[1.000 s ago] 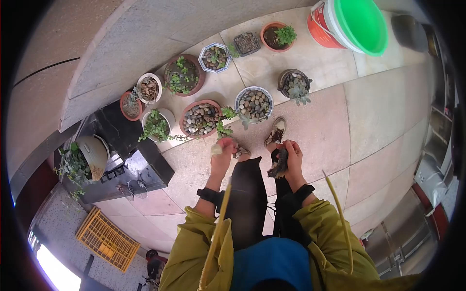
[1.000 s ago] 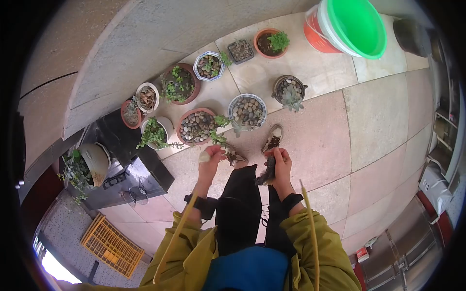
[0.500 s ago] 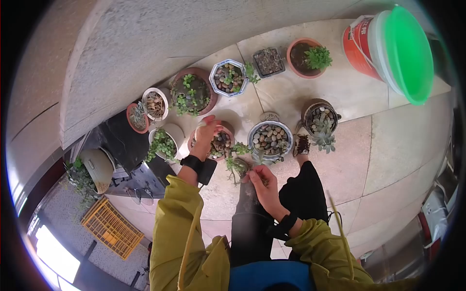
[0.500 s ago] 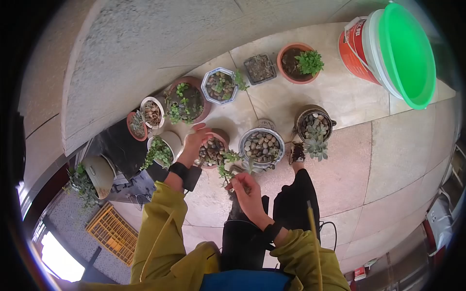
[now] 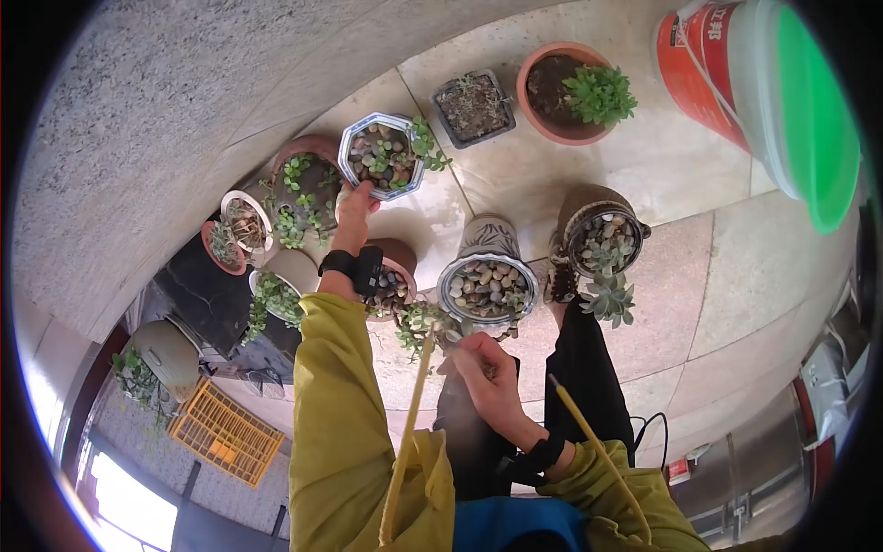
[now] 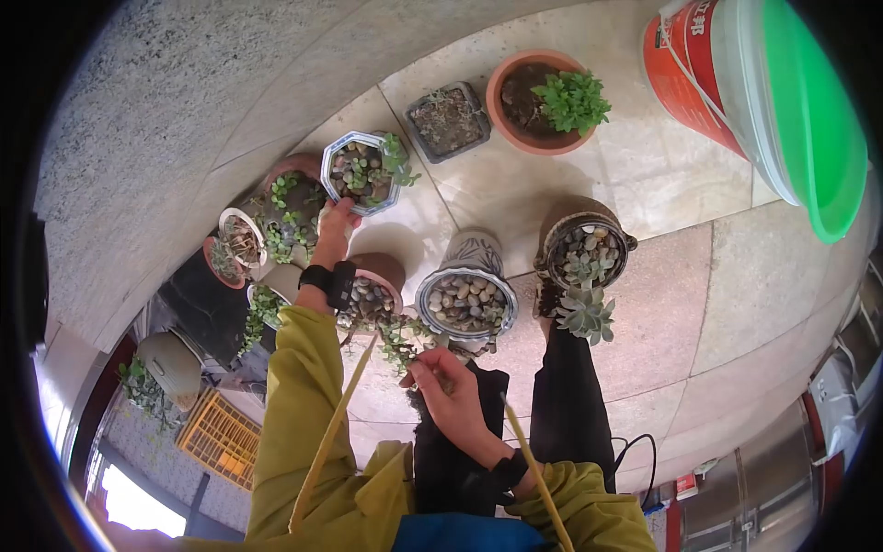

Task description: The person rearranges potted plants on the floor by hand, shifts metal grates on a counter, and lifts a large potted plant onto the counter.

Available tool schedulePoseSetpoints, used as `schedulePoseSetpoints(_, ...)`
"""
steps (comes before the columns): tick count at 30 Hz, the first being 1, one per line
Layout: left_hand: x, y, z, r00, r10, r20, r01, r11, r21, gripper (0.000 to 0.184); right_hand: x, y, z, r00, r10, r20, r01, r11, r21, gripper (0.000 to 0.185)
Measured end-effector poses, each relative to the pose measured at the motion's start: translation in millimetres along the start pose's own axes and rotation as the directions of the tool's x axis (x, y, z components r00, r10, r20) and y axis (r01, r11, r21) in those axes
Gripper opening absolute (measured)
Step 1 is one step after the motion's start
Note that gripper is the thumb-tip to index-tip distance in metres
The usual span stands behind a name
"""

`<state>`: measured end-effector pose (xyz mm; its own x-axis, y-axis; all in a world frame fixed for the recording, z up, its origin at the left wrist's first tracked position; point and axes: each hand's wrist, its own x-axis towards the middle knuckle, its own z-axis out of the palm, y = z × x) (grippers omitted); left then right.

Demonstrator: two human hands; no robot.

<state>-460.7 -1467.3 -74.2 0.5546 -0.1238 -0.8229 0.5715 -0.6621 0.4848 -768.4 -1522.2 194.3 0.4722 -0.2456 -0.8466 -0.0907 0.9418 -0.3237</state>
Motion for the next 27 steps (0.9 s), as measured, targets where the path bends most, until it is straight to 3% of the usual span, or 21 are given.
schedulePoseSetpoints(2,2,8,0,0.999,0.006,0.039,-0.007,1.000,0.015,0.023,2,-3,1,1.000,-0.004,0.009,0.004,1.000,-0.014,0.008)
schedulePoseSetpoints(4,5,2,-11,0.986,0.030,0.162,-0.016,0.996,-0.086,0.022,0,-1,2,1.000,0.006,0.020,-0.006,1.000,-0.027,0.008)
schedulePoseSetpoints(10,-10,-32,-18,0.995,-0.010,0.101,0.009,1.000,0.014,0.023,3,5,6,1.000,0.008,0.001,-0.008,0.997,-0.082,0.008)
schedulePoseSetpoints(12,-18,-46,-19,0.996,-0.044,0.080,0.026,0.975,0.220,0.027,3,8,8,0.996,0.084,-0.018,-0.085,0.993,-0.081,0.008)
schedulePoseSetpoints(14,-44,-36,-9,0.995,-0.045,0.091,0.007,0.923,0.385,0.035,3,16,8,0.999,0.047,-0.002,-0.047,0.997,-0.069,0.008)
schedulePoseSetpoints(16,-60,-37,-2,0.993,-0.098,0.059,0.063,0.902,0.428,0.038,2,19,9,1.000,0.008,0.014,-0.007,0.998,-0.058,0.009)
schedulePoseSetpoints(20,-53,-68,-3,0.992,-0.077,0.102,0.035,0.932,0.362,0.039,0,15,11,0.998,0.070,0.002,-0.070,0.996,-0.051,0.009)
schedulePoseSetpoints(22,-65,-58,0,0.988,-0.135,0.077,0.104,0.944,0.312,0.041,0,16,11,0.998,0.065,0.005,-0.065,0.996,-0.060,0.009)
schedulePoseSetpoints(27,-70,-35,2,0.997,-0.074,-0.005,0.072,0.948,0.311,0.036,1,19,9,0.998,0.065,0.013,-0.064,0.994,-0.088,0.008)
